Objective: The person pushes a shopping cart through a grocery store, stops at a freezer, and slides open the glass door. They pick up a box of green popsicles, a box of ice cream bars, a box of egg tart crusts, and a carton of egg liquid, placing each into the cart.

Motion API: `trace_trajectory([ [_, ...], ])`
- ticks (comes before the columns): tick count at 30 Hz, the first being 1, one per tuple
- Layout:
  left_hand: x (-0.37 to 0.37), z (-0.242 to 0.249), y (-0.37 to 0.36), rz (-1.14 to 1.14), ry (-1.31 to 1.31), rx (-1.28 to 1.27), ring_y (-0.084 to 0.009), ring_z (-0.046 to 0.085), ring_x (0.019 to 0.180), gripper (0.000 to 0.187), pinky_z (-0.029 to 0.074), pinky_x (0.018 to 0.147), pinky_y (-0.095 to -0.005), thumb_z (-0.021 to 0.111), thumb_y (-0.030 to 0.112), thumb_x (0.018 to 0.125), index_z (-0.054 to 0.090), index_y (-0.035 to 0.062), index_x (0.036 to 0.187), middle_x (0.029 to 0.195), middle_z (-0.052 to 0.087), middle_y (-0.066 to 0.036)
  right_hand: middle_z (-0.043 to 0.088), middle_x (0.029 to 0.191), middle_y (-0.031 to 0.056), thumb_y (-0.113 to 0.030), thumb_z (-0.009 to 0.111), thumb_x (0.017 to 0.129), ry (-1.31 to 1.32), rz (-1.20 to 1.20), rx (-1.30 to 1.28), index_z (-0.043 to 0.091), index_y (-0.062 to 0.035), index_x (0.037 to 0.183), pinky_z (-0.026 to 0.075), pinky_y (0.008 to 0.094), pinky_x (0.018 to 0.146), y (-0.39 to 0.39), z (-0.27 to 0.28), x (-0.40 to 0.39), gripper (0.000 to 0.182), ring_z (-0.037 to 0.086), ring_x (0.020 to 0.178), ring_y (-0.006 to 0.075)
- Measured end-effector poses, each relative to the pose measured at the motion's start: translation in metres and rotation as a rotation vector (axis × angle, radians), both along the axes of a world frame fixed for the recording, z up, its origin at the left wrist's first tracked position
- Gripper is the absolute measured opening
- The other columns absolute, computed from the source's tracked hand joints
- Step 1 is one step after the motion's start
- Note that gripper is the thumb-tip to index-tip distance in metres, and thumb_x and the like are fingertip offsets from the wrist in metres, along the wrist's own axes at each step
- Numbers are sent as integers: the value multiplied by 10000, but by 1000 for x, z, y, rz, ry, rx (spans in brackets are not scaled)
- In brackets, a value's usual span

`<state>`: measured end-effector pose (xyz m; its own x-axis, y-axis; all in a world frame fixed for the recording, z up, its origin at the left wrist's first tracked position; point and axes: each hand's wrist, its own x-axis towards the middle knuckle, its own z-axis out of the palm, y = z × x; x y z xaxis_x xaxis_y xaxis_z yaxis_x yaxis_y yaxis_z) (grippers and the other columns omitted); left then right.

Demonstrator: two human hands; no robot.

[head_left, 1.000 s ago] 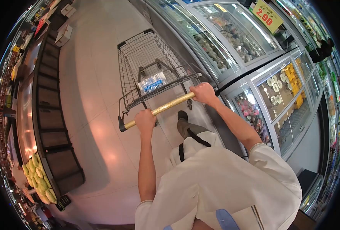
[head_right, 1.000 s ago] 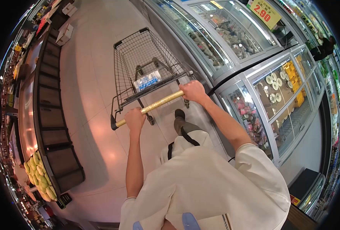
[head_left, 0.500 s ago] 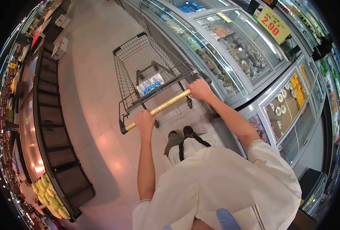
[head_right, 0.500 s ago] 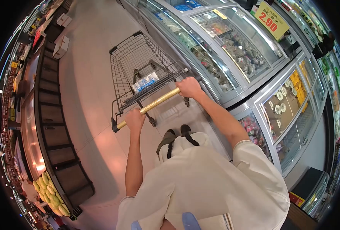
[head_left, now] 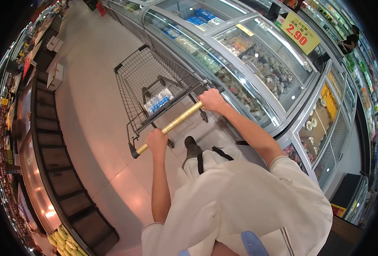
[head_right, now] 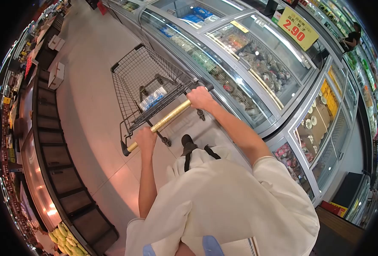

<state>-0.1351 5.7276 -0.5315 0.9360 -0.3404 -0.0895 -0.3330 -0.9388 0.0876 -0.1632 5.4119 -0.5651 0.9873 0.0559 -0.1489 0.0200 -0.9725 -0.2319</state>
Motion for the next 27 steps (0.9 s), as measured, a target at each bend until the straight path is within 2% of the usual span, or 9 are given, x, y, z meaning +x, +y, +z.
trace_trajectory([
  [3,14,-8,3,-40,-6,7,-387,706,673,148,550,621,-473,695,183,811,752,52,773,720,702,-192,716,710,117,-267,820,690,-67,7,-39,744,-111,782,543,432,704,2,-10,9,196,718,716,316],
  [10,36,-21,7,-27,103,-46,-410,689,697,279,527,652,-492,762,331,805,747,57,856,724,692,-203,706,870,57,-203,784,753,-201,-68,-5,687,-120,850,458,370,890,13,-23,13,161,662,966,228],
  [13,42,2,12,-88,373,-145,-378,689,844,305,520,730,-468,780,303,829,711,39,964,904,708,-195,666,1057,96,-147,730,809,-284,-73,111,671,-94,1037,406,413,1033,23,-3,-8,241,608,1116,235],
  [16,36,16,9,-185,269,-320,-335,631,1018,311,497,827,-436,770,218,868,655,31,1088,1139,646,-176,634,1198,116,-123,696,848,-494,-132,238,646,-86,1176,380,450,1098,11,1,-36,334,581,1202,270],
  [19,33,36,-58,-106,252,-592,-310,572,1091,296,484,888,-415,729,144,916,631,31,1172,1260,575,-154,594,1331,124,-100,658,888,-542,-381,362,614,-84,1269,367,480,1123,-18,-5,-65,384,540,1284,308],
  [21,42,37,-131,-272,326,-852,-331,587,1141,306,478,955,-400,704,143,944,629,38,1221,1269,594,-156,553,1407,149,-97,638,917,-610,-647,387,580,-80,1330,366,491,1124,-53,-2,-73,417,501,1328,347],
  [25,55,4,-281,-705,408,-653,-384,482,1370,490,381,1132,-467,642,298,998,554,22,1393,1534,454,-187,450,1508,222,-114,625,949,-671,-975,148,489,-80,1451,345,500,1140,-128,-34,-71,521,443,1367,437],
  [26,36,-45,-289,-817,342,-664,-382,460,1388,532,367,1145,-473,618,328,1007,516,17,1427,1558,424,-186,384,1552,247,-131,623,960,-672,-977,84,451,-89,1493,344,515,1143,-122,-73,-91,561,410,1385,473],
  [27,39,-50,-320,-902,296,-612,-379,438,1406,574,353,1159,-479,593,357,1017,478,12,1461,1582,394,-185,383,1554,245,-133,622,962,-625,-988,87,449,-91,1499,348,519,1141,-134,-73,-89,566,410,1386,471],
])
